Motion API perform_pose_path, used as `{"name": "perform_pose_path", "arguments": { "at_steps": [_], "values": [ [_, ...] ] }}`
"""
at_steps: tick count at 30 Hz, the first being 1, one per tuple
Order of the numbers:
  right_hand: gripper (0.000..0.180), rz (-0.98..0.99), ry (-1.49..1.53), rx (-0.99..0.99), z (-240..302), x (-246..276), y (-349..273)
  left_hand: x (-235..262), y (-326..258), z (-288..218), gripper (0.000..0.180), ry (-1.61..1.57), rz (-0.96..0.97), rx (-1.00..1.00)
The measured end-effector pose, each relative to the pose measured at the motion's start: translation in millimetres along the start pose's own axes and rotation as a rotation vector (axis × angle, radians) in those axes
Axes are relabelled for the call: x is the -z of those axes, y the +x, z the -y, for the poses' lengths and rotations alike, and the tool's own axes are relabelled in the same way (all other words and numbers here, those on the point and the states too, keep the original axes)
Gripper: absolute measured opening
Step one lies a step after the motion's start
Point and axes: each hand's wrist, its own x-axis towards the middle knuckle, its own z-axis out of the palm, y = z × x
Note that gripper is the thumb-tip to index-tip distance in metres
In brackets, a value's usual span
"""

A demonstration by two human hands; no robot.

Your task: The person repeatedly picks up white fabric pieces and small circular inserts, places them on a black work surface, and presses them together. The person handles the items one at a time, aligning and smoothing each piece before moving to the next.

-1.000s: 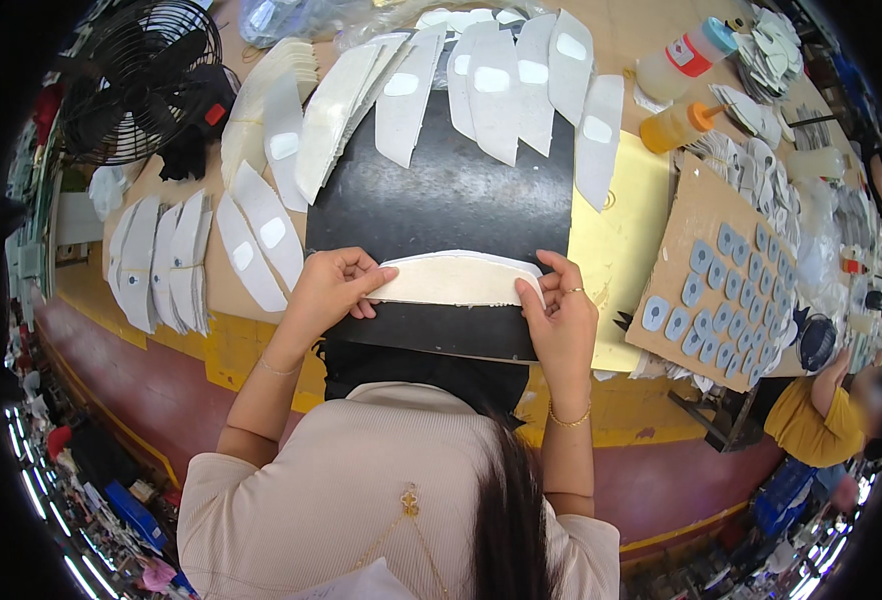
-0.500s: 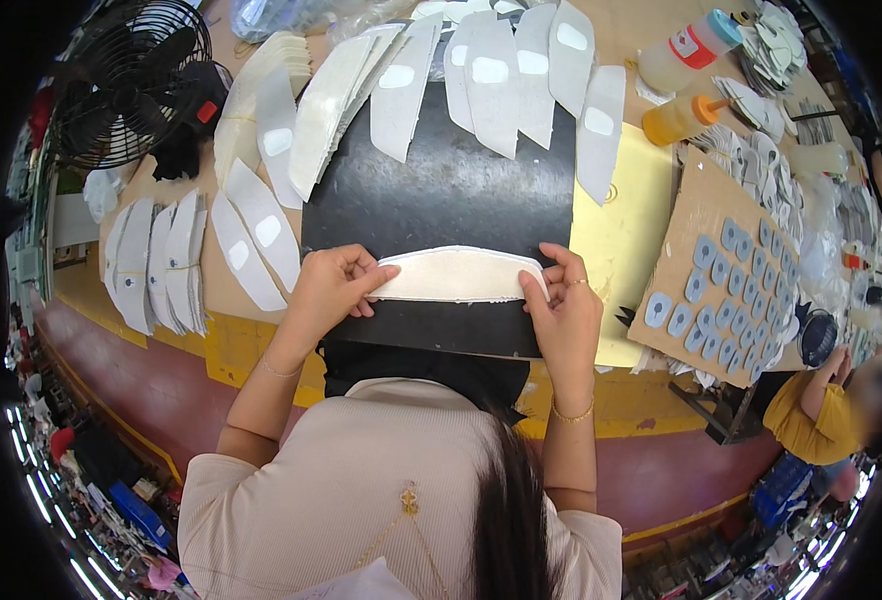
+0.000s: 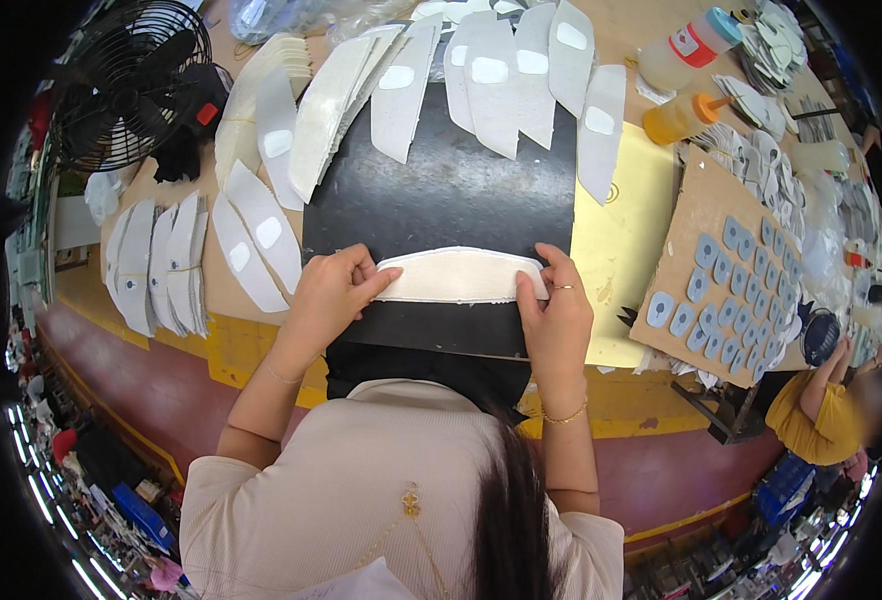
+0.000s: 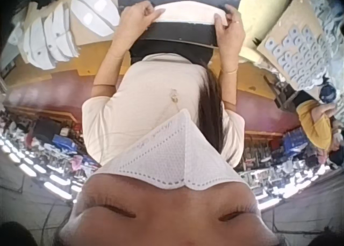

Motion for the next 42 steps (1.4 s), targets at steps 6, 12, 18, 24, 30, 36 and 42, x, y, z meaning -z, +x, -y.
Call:
{"name": "perform_pose_path", "arguments": {
  "at_steps": [6, 12, 18, 24, 30, 36, 42],
  "values": [
    [0.061, -0.065, -0.350, 0.360, 20, -1, 1, -7, -14, -15, 0.036, 0.269, -0.286, -0.350],
    [0.066, 0.312, -0.400, 0.613, 19, -28, -13, -56, -16, -4, 0.066, 0.328, -0.062, -0.596],
    [0.077, 0.271, -0.582, 0.423, -18, 8, -13, -53, -20, -8, 0.069, 0.427, -0.050, -0.553],
    [0.092, 0.309, -0.367, 0.305, -18, 12, -13, -29, -21, -15, 0.070, 0.283, -0.057, -0.480],
    [0.087, 0.077, -0.341, 0.510, 13, -2, -23, -20, -32, 6, 0.072, 0.339, -0.258, -0.275],
    [0.078, 0.335, -0.518, 0.580, 21, -26, -13, -26, -31, 18, 0.069, 0.516, -0.204, -0.350],
    [0.076, 0.282, -0.469, 0.627, 30, -31, -15, -21, -34, 2, 0.059, 0.242, -0.352, -0.319]
  ]
}}
